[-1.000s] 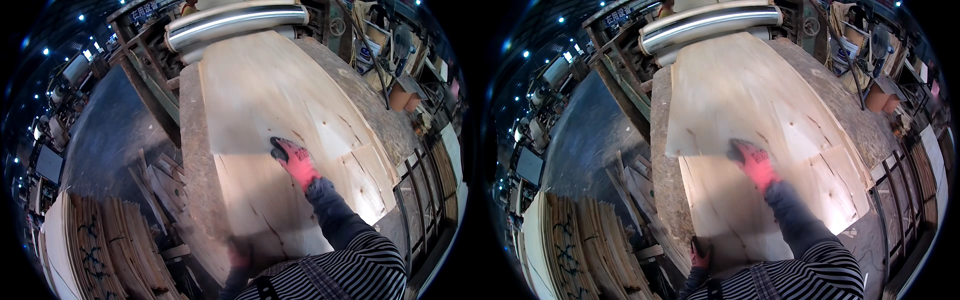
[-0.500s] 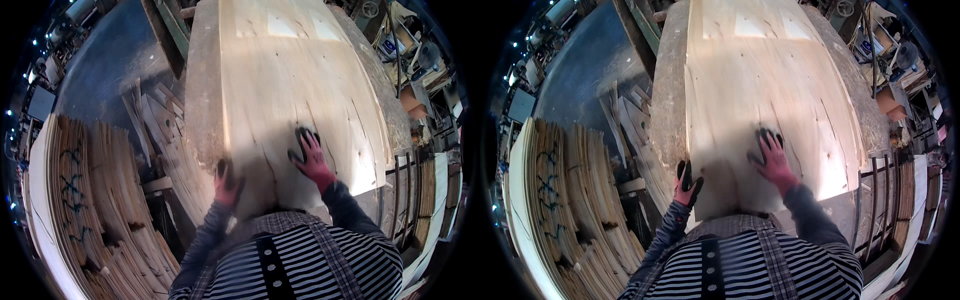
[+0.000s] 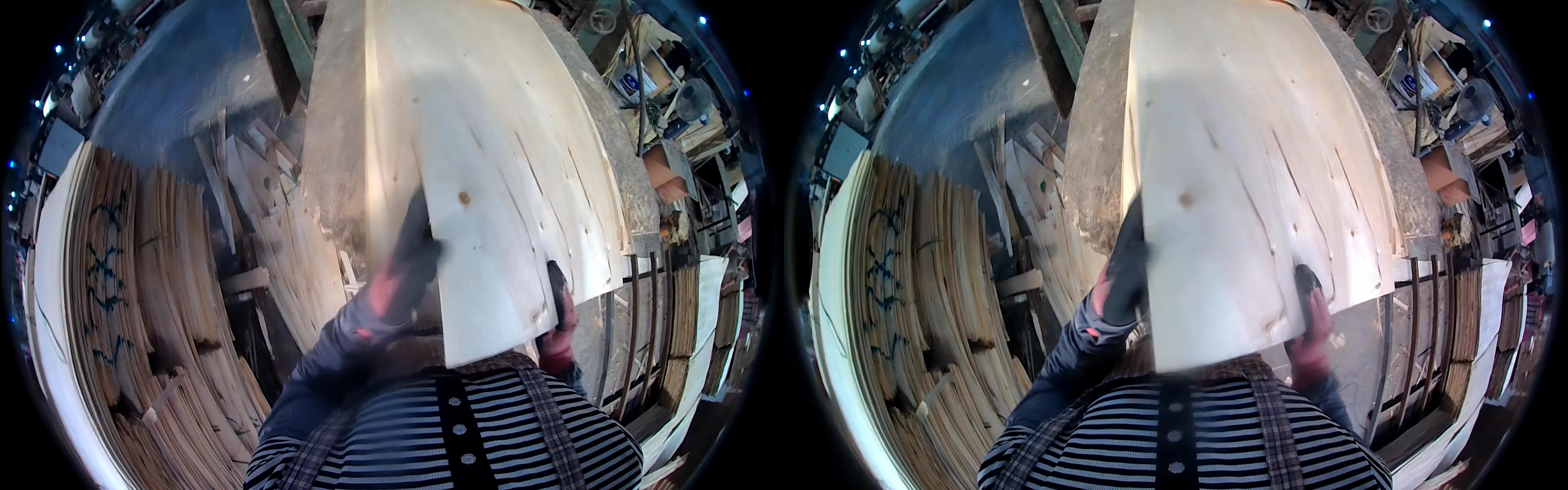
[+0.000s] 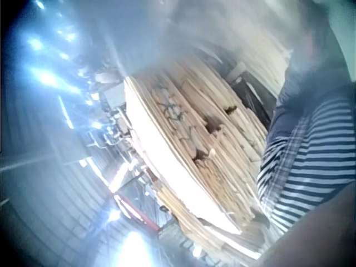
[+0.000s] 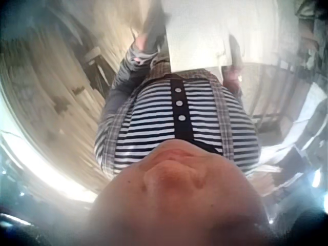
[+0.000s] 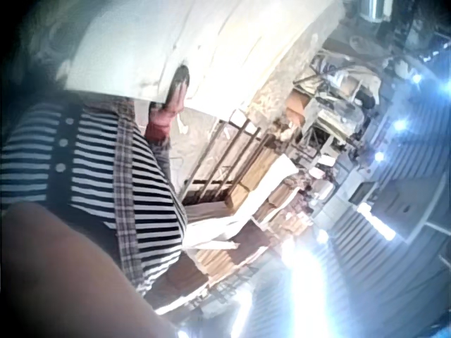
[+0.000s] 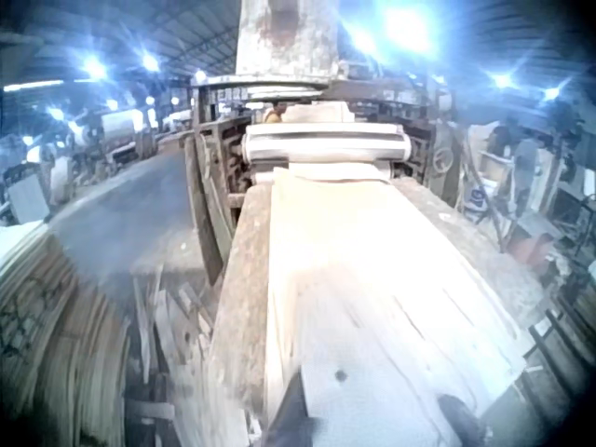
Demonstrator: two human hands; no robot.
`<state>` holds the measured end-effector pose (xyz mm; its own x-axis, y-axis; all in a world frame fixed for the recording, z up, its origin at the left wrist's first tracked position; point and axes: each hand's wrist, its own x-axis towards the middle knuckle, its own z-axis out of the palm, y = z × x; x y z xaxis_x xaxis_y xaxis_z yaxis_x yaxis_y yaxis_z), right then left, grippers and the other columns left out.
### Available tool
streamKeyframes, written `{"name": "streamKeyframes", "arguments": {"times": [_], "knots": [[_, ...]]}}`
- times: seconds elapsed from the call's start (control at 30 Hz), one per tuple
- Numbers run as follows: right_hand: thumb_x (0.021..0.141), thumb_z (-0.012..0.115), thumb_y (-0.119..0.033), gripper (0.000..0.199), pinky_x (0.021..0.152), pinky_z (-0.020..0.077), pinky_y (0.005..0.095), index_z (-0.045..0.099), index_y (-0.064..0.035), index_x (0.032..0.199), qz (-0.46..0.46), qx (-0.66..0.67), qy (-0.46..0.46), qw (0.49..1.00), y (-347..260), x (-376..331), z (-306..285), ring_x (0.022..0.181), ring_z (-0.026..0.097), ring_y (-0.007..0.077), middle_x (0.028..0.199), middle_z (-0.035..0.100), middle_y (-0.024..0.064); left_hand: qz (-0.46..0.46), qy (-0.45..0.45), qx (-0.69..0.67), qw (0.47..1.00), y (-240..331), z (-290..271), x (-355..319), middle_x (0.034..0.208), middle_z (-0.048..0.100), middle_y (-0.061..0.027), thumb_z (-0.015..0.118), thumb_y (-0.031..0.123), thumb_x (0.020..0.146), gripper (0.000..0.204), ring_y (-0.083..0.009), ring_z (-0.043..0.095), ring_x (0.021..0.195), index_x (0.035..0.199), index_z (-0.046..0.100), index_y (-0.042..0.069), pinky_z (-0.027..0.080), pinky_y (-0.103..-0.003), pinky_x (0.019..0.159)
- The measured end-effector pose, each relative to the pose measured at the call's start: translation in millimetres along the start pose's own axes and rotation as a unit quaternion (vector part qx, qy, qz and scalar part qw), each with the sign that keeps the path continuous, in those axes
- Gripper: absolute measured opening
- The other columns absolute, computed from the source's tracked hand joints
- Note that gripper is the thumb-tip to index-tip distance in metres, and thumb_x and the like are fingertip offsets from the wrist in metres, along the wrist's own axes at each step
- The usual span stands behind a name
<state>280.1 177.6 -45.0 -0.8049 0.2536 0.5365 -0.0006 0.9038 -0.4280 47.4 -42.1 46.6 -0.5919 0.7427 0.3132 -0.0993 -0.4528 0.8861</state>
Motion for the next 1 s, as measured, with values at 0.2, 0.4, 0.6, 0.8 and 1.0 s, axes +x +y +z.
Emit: {"name": "streamKeyframes", "arguments": {"times": [0.2, 0.4, 0.6, 0.8, 1.0], "knots": [[0.053, 0.068, -0.016, 0.064, 0.09, 0.0362, 0.0409, 0.048, -0.0078, 0.113, 0.053, -0.092, -0.151, 0.983, -50.6, 77.3, -19.5, 0.106, 0.043, 0.035, 0.114, 0.047, 0.0161, -0.095, 0.191, 0.259, 0.942, -103.1, -40.3, -49.2, 0.127, 0.034, -0.0152, 0.043, 0.016, 0.086, 0.05, -0.0236, 0.039, 0.112, 0.128, 0.023, -0.001, 0.032, -0.032, 0.094], [0.057, 0.07, -0.015, 0.061, 0.086, 0.0386, 0.0395, 0.047, -0.0086, 0.114, 0.017, -0.041, -0.136, 0.99, -11.7, 153.5, 33.5, 0.1, 0.048, 0.0335, 0.112, 0.05, 0.0155, -0.172, 0.234, 0.508, 0.811, -168.6, -57.0, -69.9, 0.122, 0.04, -0.0163, 0.056, 0.019, 0.079, 0.062, -0.0249, 0.043, 0.108, 0.128, 0.023, 0.0, 0.032, -0.032, 0.094], [0.071, 0.059, -0.032, 0.053, 0.091, 0.0341, 0.0389, 0.045, -0.0108, 0.117, 0.042, -0.057, -0.103, 0.992, 59.5, 239.5, 115.6, 0.108, 0.043, 0.0307, 0.118, 0.047, 0.0116, -0.226, 0.258, 0.339, 0.876, -133.0, -58.1, -53.7, 0.115, 0.048, -0.0159, 0.059, 0.014, 0.077, 0.064, -0.0214, 0.043, 0.108, 0.127, 0.022, -0.002, 0.031, -0.031, 0.094], [0.074, 0.055, -0.035, 0.057, 0.096, 0.0263, 0.0411, 0.038, -0.0101, 0.122, 0.034, -0.103, -0.067, 0.992, 103.8, 317.9, 180.1, 0.116, 0.034, 0.0298, 0.124, 0.039, 0.0126, -0.288, 0.275, 0.346, 0.849, -113.6, -46.8, -38.9, 0.118, 0.046, -0.014, 0.056, 0.01, 0.076, 0.059, -0.0211, 0.043, 0.11, 0.126, 0.026, -0.001, 0.03, -0.03, 0.095], [0.071, 0.057, -0.039, 0.076, 0.102, 0.0105, 0.0448, 0.023, -0.0071, 0.13, 0.039, -0.058, -0.133, 0.989, 70.5, 260.5, 175.6, 0.124, 0.018, 0.0321, 0.132, 0.024, 0.0186, -0.315, 0.275, 0.363, 0.833, -108.5, -43.0, -32.9, 0.119, 0.046, -0.0129, 0.056, 0.013, 0.076, 0.058, -0.0204, 0.044, 0.11, 0.126, 0.028, 0.001, 0.034, -0.029, 0.092]]}}
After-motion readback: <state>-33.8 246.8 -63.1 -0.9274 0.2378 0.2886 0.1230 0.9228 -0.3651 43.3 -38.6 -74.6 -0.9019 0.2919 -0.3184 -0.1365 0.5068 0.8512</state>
